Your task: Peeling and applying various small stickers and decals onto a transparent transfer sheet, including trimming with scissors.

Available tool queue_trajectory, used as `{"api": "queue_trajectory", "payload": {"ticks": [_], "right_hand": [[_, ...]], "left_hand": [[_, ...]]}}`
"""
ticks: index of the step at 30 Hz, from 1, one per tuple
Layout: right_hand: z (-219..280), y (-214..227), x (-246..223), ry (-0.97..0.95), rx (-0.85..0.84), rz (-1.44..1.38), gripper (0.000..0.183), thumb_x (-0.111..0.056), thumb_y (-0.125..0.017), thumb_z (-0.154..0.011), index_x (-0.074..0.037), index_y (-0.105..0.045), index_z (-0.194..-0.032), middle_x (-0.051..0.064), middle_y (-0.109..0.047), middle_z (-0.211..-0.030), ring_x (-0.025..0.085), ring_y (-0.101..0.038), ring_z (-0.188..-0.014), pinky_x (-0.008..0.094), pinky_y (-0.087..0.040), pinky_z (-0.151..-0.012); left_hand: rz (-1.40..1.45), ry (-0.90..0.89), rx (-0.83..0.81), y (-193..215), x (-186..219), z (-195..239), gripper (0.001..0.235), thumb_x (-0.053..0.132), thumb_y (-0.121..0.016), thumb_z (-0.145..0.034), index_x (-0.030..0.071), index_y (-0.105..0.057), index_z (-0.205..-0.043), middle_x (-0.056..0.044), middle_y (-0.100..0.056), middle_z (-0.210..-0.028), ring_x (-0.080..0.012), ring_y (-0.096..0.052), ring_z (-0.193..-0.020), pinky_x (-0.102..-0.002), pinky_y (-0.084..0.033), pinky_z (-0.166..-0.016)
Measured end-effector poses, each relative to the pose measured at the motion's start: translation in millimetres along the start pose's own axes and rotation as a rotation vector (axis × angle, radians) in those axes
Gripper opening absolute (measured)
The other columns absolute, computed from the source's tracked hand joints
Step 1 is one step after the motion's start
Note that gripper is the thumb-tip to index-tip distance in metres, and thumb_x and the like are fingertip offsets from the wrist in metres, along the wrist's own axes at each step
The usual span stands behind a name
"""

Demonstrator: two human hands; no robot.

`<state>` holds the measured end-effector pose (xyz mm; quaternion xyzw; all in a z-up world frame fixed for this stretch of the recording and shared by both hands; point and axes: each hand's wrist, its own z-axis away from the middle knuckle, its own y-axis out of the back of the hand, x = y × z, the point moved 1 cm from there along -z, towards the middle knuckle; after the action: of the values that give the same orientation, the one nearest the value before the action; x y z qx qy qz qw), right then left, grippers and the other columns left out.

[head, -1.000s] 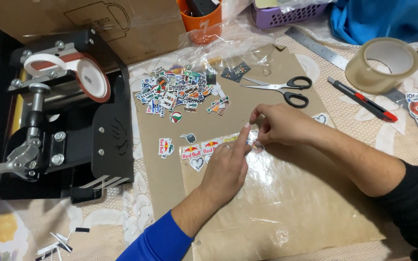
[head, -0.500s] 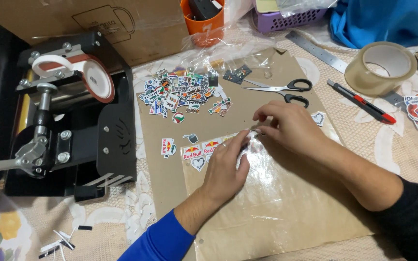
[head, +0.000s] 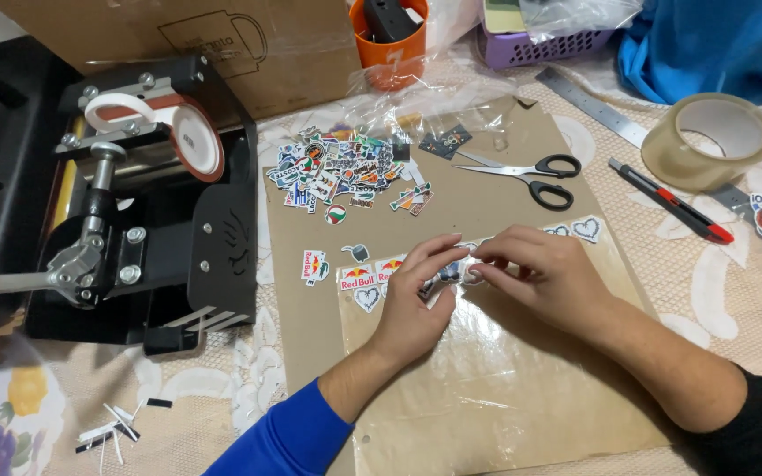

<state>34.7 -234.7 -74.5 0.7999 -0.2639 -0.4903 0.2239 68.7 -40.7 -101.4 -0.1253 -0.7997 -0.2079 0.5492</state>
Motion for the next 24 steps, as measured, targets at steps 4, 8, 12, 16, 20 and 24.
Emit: {"api": "queue_trajectory", "payload": {"ticks": [4, 8, 12, 16, 20, 24], "right_hand": [[1.1, 1.0, -3.2, -0.001, -0.019, 0.007, 0.014, -0.010, -0.078, -0.082, -0.014, -0.079, -0.095, 0.002, -0.077, -0.082, 0.015, -0.073, -0.071, 0.025, -0.057, -0.055], [1.4, 1.1, -0.5, 0.000, -0.025, 0.016, 0.015, -0.008, -0.077, -0.081, -0.013, -0.079, -0.095, 0.003, -0.077, -0.081, 0.017, -0.074, -0.070, 0.025, -0.058, -0.055], [2.8, 0.5, 1.3, 0.005, -0.006, 0.023, 0.013, -0.007, -0.076, -0.082, -0.013, -0.077, -0.094, 0.001, -0.075, -0.079, 0.015, -0.073, -0.070, 0.024, -0.057, -0.055], [2.3, -0.3, 2.2, -0.002, -0.025, 0.014, 0.009, -0.007, -0.074, -0.084, -0.010, -0.077, -0.092, 0.005, -0.075, -0.076, 0.018, -0.072, -0.069, 0.026, -0.057, -0.054], [2.6, -1.0, 5.4, 0.007, -0.029, 0.032, 0.006, -0.010, -0.074, -0.084, -0.010, -0.076, -0.090, 0.004, -0.073, -0.073, 0.017, -0.071, -0.067, 0.026, -0.056, -0.053], [4.8, -3.7, 10.7, 0.024, -0.023, 0.064, 0.003, -0.013, -0.074, -0.086, -0.010, -0.074, -0.087, 0.004, -0.071, -0.070, 0.017, -0.069, -0.063, 0.027, -0.055, -0.052]], "left_hand": [[0.009, 0.007, 0.004, -0.9, -3.5, 2.7, 0.053, -0.011, -0.056, -0.079, 0.009, -0.068, -0.127, -0.014, -0.059, -0.137, -0.0331, -0.060, -0.127, -0.044, -0.049, -0.106], [0.029, -0.001, -0.004, 0.2, 0.3, 2.0, 0.051, -0.012, -0.056, -0.080, 0.006, -0.068, -0.126, -0.017, -0.059, -0.135, -0.0368, -0.060, -0.126, -0.045, -0.050, -0.105], [0.037, -0.010, -0.015, -0.3, -1.0, 2.7, 0.050, -0.011, -0.056, -0.081, 0.006, -0.068, -0.126, -0.017, -0.060, -0.135, -0.0350, -0.060, -0.126, -0.043, -0.051, -0.104], [0.043, -0.017, -0.020, -1.0, -2.3, 3.3, 0.050, -0.011, -0.057, -0.081, 0.006, -0.068, -0.127, -0.017, -0.060, -0.135, -0.0348, -0.060, -0.126, -0.043, -0.051, -0.104], [0.045, -0.024, -0.023, 0.1, 0.1, 2.1, 0.050, -0.011, -0.056, -0.082, 0.006, -0.068, -0.127, -0.018, -0.060, -0.134, -0.0354, -0.060, -0.126, -0.044, -0.050, -0.105], [0.041, -0.035, -0.032, -0.6, -1.7, 2.8, 0.049, -0.011, -0.057, -0.082, 0.006, -0.068, -0.127, -0.017, -0.060, -0.134, -0.0354, -0.060, -0.126, -0.044, -0.050, -0.106]]}}
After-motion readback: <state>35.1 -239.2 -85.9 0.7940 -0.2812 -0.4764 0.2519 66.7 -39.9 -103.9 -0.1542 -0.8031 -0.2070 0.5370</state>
